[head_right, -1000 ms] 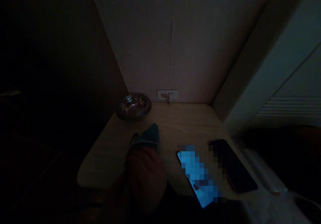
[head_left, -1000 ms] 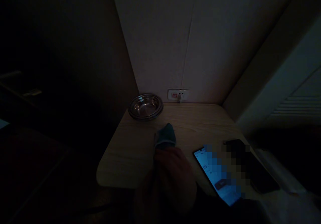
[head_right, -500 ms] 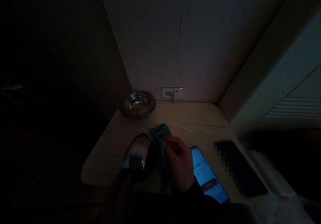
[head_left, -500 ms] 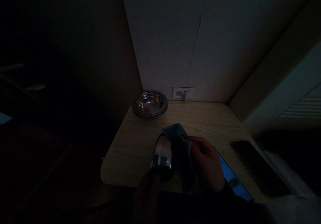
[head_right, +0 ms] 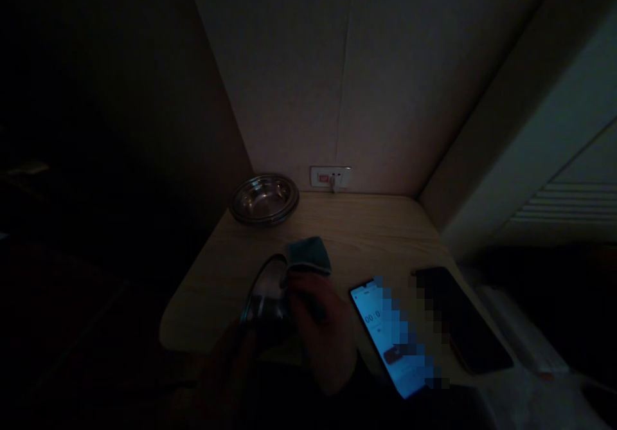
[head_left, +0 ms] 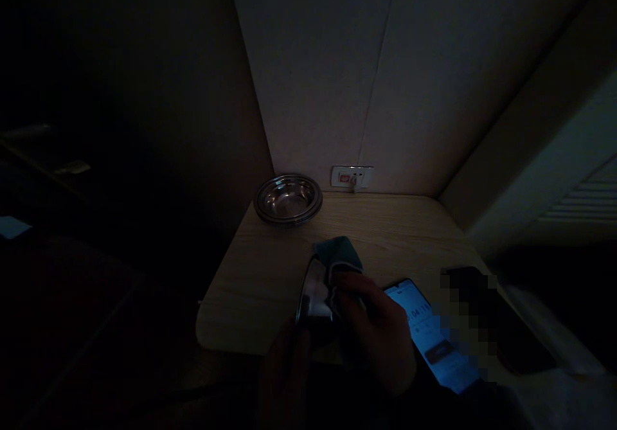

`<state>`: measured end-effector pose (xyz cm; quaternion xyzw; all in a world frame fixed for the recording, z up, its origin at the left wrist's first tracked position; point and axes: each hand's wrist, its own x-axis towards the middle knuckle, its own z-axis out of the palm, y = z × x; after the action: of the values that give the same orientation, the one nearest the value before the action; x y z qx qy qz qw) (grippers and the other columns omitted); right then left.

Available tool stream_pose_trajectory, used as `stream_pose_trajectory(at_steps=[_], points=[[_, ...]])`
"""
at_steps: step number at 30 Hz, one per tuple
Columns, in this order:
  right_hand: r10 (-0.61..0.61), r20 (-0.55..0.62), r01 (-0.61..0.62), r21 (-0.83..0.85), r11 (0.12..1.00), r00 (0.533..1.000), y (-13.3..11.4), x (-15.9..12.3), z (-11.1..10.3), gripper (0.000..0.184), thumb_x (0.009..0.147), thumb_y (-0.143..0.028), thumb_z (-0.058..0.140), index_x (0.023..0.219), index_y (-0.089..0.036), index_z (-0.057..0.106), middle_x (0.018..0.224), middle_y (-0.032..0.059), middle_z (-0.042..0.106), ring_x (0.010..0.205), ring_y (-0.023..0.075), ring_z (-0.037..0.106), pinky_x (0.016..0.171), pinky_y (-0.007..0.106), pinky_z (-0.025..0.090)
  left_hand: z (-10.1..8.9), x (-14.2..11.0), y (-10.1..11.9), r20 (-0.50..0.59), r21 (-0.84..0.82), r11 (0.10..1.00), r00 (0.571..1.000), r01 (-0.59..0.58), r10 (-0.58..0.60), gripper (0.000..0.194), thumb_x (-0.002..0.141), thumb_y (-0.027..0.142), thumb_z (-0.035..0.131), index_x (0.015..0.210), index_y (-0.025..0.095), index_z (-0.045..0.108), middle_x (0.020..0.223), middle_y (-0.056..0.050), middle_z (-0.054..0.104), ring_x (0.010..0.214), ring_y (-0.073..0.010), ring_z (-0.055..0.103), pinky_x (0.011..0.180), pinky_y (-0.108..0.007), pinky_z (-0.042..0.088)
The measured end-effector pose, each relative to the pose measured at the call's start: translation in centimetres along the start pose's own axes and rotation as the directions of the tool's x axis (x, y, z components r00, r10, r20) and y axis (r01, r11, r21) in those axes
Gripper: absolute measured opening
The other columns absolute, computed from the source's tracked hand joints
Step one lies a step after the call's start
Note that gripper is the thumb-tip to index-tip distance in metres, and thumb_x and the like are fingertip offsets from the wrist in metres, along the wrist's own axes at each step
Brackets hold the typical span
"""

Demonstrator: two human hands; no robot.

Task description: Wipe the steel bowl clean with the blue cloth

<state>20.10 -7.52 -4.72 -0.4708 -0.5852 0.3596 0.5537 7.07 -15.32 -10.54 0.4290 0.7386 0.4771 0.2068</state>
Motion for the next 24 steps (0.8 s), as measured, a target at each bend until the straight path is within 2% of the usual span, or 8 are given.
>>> stream_pose_trajectory(at_steps=[4, 7, 9, 13, 19, 22, 24], points=[[-0.190, 0.092, 0.200, -0.109, 0.974, 0.977, -0.7, -0.8, -0.1, 0.021, 0.079, -0.012, 0.058, 0.093, -0.026, 0.064, 0.099, 0.0021, 0.066, 0.095, 0.0178, 0.060, 0.082, 0.032, 0.048, -0.3, -0.2, 0.1, 0.016, -0.042, 0.999, 1.000, 0.002, -0.001, 0.026, 0.073, 0.043, 0.054, 0.086, 0.025, 0.069, 0.117, -0.005, 0.061, 0.120, -0.0300, 0.045, 0.103, -0.044, 0.034], [-0.303, 0.197, 0.342, -0.216, 0.914, 0.932, -1.6, -1.1, -0.1, 0.023, 0.079, -0.010, 0.058, 0.094, -0.025, 0.064, 0.100, 0.0029, 0.066, 0.096, 0.0191, 0.057, 0.080, 0.033, 0.047, 0.0, 0.0, 0.4, 0.086, -0.084, 0.995, 0.995, 0.055, -0.048, 0.029, 0.071, 0.046, 0.055, 0.088, 0.026, 0.068, 0.110, -0.005, 0.065, 0.115, -0.0299, 0.051, 0.099, -0.043, 0.039], [-0.328, 0.252, 0.391, -0.265, 0.881, 0.910, -2.3, -0.8, 0.0, 0.021, 0.078, -0.009, 0.059, 0.092, -0.024, 0.064, 0.097, 0.0030, 0.066, 0.093, 0.0198, 0.056, 0.078, 0.034, 0.047, 0.3, 0.3, 0.9, 0.117, -0.090, 0.992, 0.991, 0.083, -0.072, 0.032, 0.070, 0.048, 0.057, 0.089, 0.025, 0.068, 0.103, -0.005, 0.068, 0.108, -0.0284, 0.056, 0.092, -0.040, 0.045], [-0.275, 0.265, 0.345, -0.271, 0.899, 0.924, -3.1, 0.8, 0.6, 0.015, 0.076, -0.007, 0.059, 0.082, -0.021, 0.062, 0.084, 0.0027, 0.065, 0.083, 0.0192, 0.055, 0.075, 0.035, 0.045, 0.7, 1.0, 2.3, 0.167, -0.125, 0.982, 0.979, 0.140, -0.118, 0.039, 0.073, 0.050, 0.054, 0.096, 0.022, 0.065, 0.098, -0.006, 0.069, 0.094, -0.0246, 0.062, 0.077, -0.033, 0.051], [-0.248, 0.246, 0.312, -0.265, 0.913, 0.937, -2.7, 1.1, 0.7, 0.014, 0.078, -0.009, 0.053, 0.081, -0.021, 0.060, 0.083, 0.0030, 0.062, 0.084, 0.0190, 0.054, 0.074, 0.034, 0.043, 0.7, 0.9, 4.1, 0.229, -0.151, 0.963, 0.956, 0.222, -0.185, 0.043, 0.072, 0.050, 0.054, 0.096, 0.018, 0.066, 0.102, -0.010, 0.068, 0.096, -0.0277, 0.062, 0.082, -0.036, 0.050], [-0.169, 0.148, 0.205, -0.277, 0.939, 0.974, -2.3, 1.4, 0.2, 0.013, 0.077, -0.010, 0.053, 0.081, -0.020, 0.059, 0.081, 0.0026, 0.061, 0.079, 0.0174, 0.055, 0.070, 0.031, 0.044, 0.6, 0.9, 4.6, 0.302, -0.133, 0.957, 0.930, 0.257, -0.208, 0.042, 0.072, 0.049, 0.053, 0.094, 0.015, 0.067, 0.100, -0.013, 0.068, 0.095, -0.0290, 0.062, 0.084, -0.039, 0.048], [-0.169, 0.189, 0.214, -0.251, 0.944, 0.967, -2.3, 1.4, 0.0, 0.014, 0.078, -0.010, 0.051, 0.083, -0.020, 0.059, 0.083, 0.0026, 0.061, 0.081, 0.0170, 0.055, 0.071, 0.030, 0.044, 0.5, 0.9, 4.8, 0.349, -0.152, 0.956, 0.918, 0.252, -0.187, 0.041, 0.074, 0.047, 0.052, 0.096, 0.016, 0.067, 0.103, -0.012, 0.068, 0.096, -0.0273, 0.062, 0.086, -0.036, 0.048]])
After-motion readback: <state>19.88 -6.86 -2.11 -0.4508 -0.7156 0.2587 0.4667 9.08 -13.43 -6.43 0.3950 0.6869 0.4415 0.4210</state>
